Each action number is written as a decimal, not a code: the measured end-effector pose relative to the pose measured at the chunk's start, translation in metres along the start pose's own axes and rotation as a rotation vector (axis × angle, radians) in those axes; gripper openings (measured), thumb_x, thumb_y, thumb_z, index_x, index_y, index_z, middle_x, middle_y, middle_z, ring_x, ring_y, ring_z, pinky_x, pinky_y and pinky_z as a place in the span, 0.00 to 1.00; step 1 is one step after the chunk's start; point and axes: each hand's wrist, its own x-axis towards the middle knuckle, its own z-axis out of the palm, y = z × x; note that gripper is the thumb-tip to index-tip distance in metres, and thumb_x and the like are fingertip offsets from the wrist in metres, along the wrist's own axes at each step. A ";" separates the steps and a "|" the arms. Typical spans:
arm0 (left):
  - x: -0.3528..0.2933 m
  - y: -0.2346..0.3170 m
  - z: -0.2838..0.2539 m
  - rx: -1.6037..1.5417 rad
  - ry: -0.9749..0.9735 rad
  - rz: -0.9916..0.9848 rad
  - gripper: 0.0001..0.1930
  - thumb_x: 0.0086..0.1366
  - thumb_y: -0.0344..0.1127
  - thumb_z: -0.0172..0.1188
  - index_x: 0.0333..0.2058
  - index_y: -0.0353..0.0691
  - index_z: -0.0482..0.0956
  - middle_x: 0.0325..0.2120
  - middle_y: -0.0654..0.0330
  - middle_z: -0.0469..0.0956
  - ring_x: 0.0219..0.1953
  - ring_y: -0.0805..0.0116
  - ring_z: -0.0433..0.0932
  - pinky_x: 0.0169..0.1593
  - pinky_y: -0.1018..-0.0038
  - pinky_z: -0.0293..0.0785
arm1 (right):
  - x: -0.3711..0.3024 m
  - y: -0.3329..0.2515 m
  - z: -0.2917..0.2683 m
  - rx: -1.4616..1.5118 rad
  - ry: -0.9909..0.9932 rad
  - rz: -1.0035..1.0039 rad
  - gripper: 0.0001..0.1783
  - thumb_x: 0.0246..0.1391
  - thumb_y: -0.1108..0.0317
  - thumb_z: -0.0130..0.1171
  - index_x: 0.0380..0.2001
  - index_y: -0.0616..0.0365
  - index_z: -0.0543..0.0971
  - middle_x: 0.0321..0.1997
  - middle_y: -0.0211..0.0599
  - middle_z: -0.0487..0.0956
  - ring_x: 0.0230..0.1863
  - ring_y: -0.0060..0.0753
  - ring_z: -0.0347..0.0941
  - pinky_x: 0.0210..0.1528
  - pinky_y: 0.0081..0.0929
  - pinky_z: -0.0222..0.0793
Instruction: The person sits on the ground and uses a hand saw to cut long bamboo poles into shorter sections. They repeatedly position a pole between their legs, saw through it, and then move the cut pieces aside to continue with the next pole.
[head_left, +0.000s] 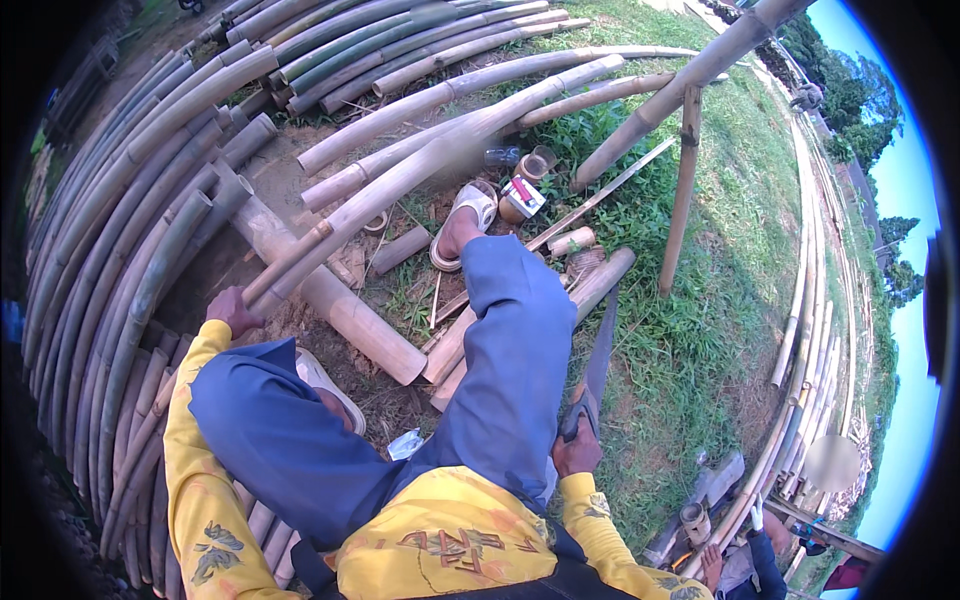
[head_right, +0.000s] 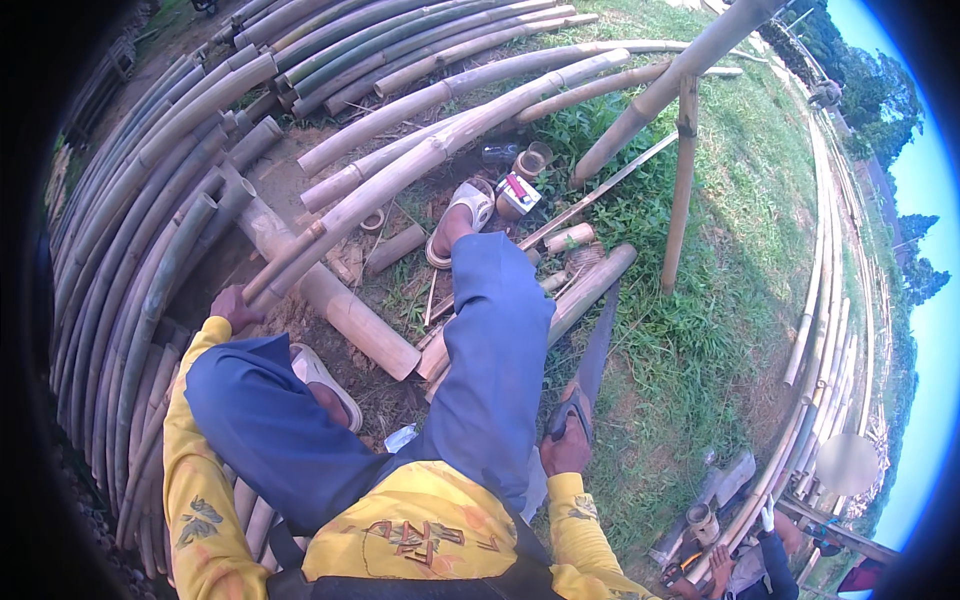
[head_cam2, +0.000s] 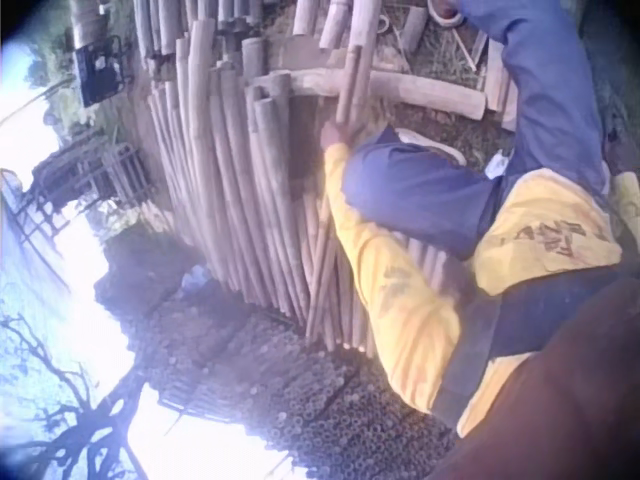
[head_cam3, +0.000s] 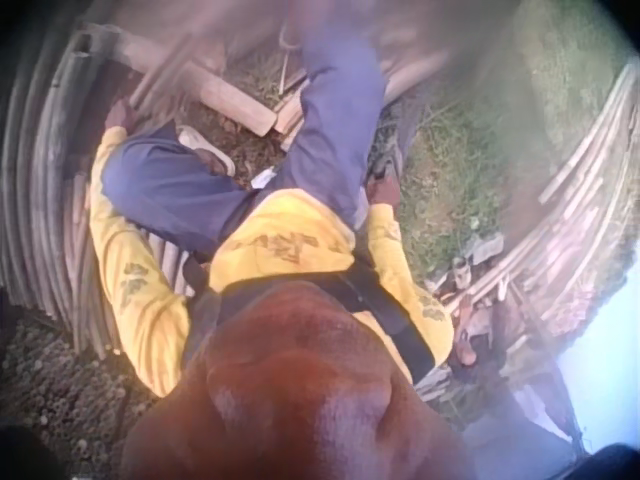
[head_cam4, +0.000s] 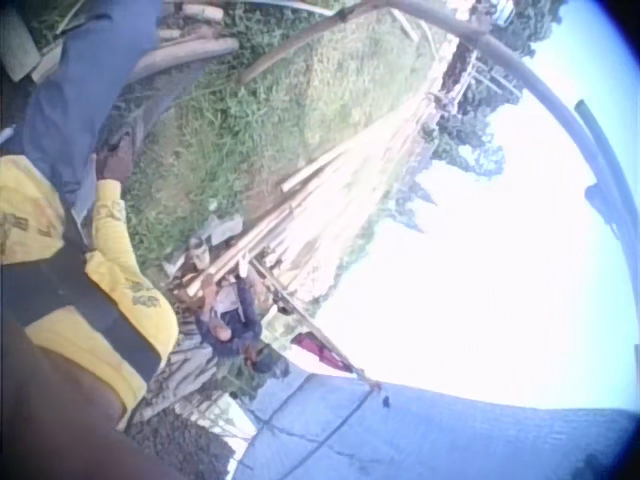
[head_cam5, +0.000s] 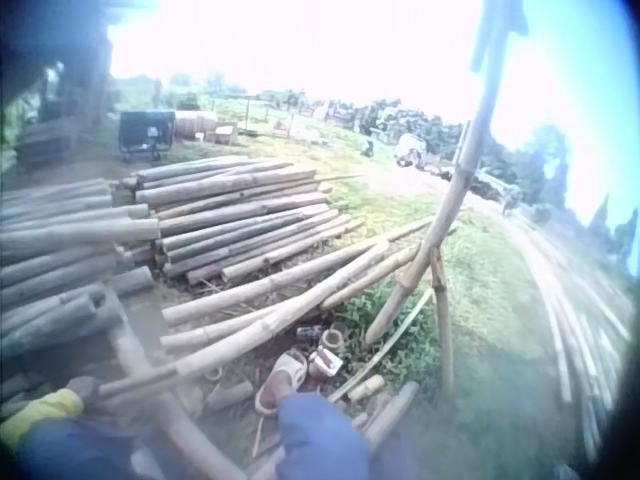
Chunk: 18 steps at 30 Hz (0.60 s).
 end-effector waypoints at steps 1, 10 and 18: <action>-0.003 0.000 -0.008 0.010 -0.032 -0.011 0.39 0.39 0.52 0.78 0.50 0.36 0.84 0.43 0.41 0.84 0.49 0.43 0.82 0.56 0.56 0.77 | 0.003 -0.006 -0.028 0.019 0.080 0.053 0.19 0.47 0.69 0.68 0.43 0.57 0.77 0.35 0.49 0.83 0.36 0.57 0.81 0.41 0.50 0.76; -0.005 0.002 -0.016 0.005 0.022 0.036 0.33 0.39 0.52 0.77 0.40 0.32 0.86 0.37 0.41 0.85 0.42 0.44 0.85 0.49 0.56 0.81 | -0.030 -0.026 -0.163 0.455 0.488 -0.354 0.11 0.54 0.74 0.62 0.40 0.67 0.76 0.29 0.38 0.77 0.29 0.35 0.75 0.34 0.32 0.71; -0.034 -0.036 -0.002 0.035 0.002 -0.066 0.31 0.41 0.51 0.77 0.39 0.32 0.85 0.38 0.41 0.85 0.42 0.42 0.85 0.49 0.55 0.81 | 0.032 -0.187 -0.150 1.184 -0.298 -0.416 0.06 0.56 0.78 0.62 0.36 0.65 0.76 0.30 0.35 0.77 0.29 0.26 0.75 0.33 0.24 0.72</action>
